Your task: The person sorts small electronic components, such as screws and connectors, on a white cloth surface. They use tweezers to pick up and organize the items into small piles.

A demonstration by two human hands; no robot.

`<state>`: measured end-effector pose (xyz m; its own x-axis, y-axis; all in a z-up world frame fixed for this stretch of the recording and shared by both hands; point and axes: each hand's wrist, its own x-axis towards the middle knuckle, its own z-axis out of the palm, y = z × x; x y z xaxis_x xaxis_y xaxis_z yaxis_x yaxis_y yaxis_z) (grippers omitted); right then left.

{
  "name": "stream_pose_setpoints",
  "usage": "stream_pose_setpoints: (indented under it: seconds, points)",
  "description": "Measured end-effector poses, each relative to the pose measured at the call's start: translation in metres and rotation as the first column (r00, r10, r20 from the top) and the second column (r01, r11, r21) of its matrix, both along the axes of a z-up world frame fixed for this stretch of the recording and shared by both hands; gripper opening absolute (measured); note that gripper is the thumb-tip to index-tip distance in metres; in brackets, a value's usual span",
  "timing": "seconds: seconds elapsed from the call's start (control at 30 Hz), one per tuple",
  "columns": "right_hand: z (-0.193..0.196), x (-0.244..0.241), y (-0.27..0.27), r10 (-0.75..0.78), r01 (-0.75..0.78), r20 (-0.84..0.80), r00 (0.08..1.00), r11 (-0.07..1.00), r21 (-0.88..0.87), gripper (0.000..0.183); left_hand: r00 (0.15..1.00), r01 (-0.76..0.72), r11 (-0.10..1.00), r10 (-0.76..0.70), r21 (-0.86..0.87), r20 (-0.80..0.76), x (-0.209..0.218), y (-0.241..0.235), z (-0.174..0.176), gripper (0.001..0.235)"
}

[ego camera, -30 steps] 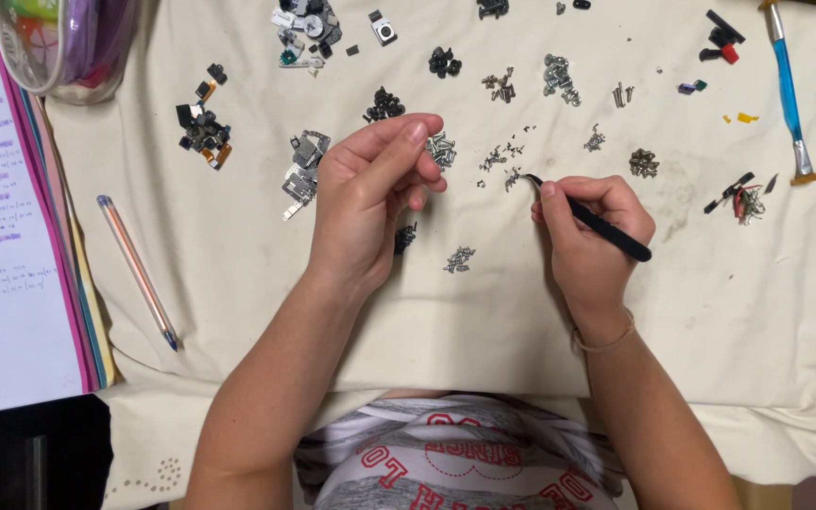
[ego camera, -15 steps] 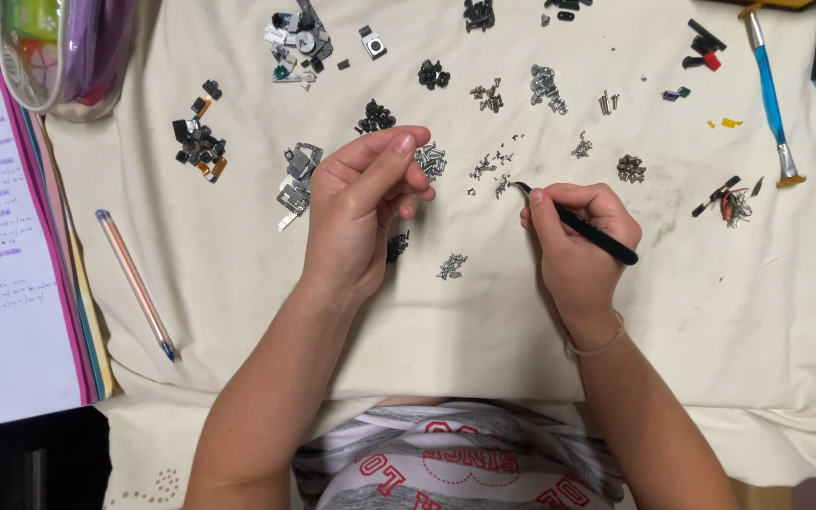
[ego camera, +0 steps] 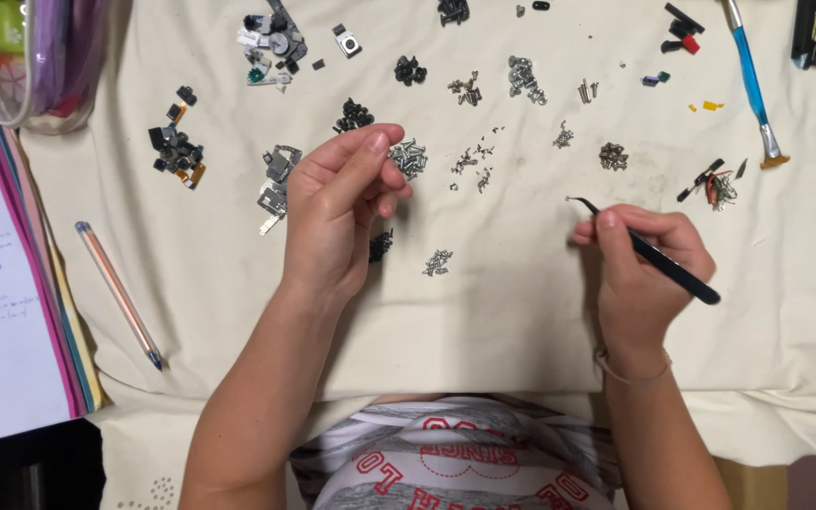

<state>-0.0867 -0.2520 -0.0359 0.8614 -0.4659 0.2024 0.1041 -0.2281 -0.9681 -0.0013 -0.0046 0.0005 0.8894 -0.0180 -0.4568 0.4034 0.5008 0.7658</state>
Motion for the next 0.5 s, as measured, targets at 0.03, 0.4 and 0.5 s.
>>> stream_pose_setpoints:
  seconds: [0.03, 0.4, 0.5]
  points:
    - [-0.002, -0.007, -0.006, -0.002, 0.002, -0.005, 1.0, 1.0, -0.003, 0.018, 1.0, 0.002, 1.0, -0.002, -0.003, -0.005, -0.001, -0.001, 0.0, 0.022]
    - [-0.009, -0.031, -0.024, -0.053, 0.044, -0.107, 0.993, 0.996, -0.083, 0.013, 1.0, 0.004, 1.0, -0.004, -0.007, -0.003, -0.001, -0.002, -0.001, 0.022]
    - [-0.007, -0.03, -0.024, -0.1, 0.107, -0.149, 0.984, 0.994, 0.037, 0.013, 1.0, 0.0, 1.0, 0.0, -0.002, -0.003, 0.0, -0.001, -0.001, 0.024]
